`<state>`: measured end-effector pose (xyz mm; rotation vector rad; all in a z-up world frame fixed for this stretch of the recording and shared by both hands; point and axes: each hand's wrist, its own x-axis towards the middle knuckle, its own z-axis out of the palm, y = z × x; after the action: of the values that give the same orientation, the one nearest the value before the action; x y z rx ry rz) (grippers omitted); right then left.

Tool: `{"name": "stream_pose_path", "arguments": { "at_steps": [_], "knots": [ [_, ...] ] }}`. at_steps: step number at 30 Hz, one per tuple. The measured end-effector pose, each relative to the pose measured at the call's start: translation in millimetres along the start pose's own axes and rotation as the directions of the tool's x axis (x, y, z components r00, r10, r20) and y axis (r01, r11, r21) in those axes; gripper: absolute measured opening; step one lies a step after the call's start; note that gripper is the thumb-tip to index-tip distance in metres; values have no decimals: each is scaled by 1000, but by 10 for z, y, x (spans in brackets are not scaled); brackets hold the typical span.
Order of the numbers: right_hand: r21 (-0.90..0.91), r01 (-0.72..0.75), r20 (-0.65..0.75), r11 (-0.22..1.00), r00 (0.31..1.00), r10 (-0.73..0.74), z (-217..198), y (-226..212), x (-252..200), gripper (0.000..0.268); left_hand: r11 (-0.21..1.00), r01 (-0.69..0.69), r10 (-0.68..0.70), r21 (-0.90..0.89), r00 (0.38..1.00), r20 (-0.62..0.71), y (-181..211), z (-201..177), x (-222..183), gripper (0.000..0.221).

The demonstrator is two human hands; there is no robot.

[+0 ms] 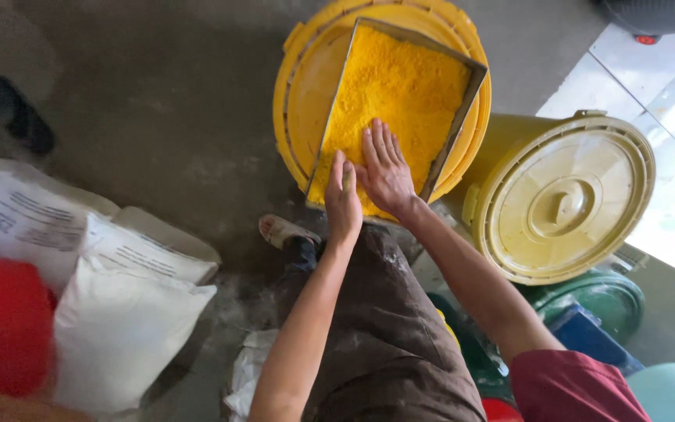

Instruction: Manually shaping yellow dough balls into decorative patterns and coating them before placing them on a baking tray.

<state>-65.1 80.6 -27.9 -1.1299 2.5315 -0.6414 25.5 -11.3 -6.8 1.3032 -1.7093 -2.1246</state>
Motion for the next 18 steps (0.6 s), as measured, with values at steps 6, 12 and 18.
{"name": "stream_pose_path", "arguments": {
  "at_steps": [6, 12, 18],
  "knots": [
    [906, -380, 211, 186, 787, 579, 7, 266, -106, 65, 993, -7, 15, 117, 997, -70, 282, -330, -162, 65],
    [817, -288, 473, -499, 830, 295, -1033, -38, -118, 81, 993, 57, -54, -101, 998, 27, 739, -385, -408, 68],
    [821, -405, 503, -402, 846, 174, -1616, -388, -215, 86, 992, -89, 106, -91, 971, 212, 966, -50, -601, 52]
  ]
}}
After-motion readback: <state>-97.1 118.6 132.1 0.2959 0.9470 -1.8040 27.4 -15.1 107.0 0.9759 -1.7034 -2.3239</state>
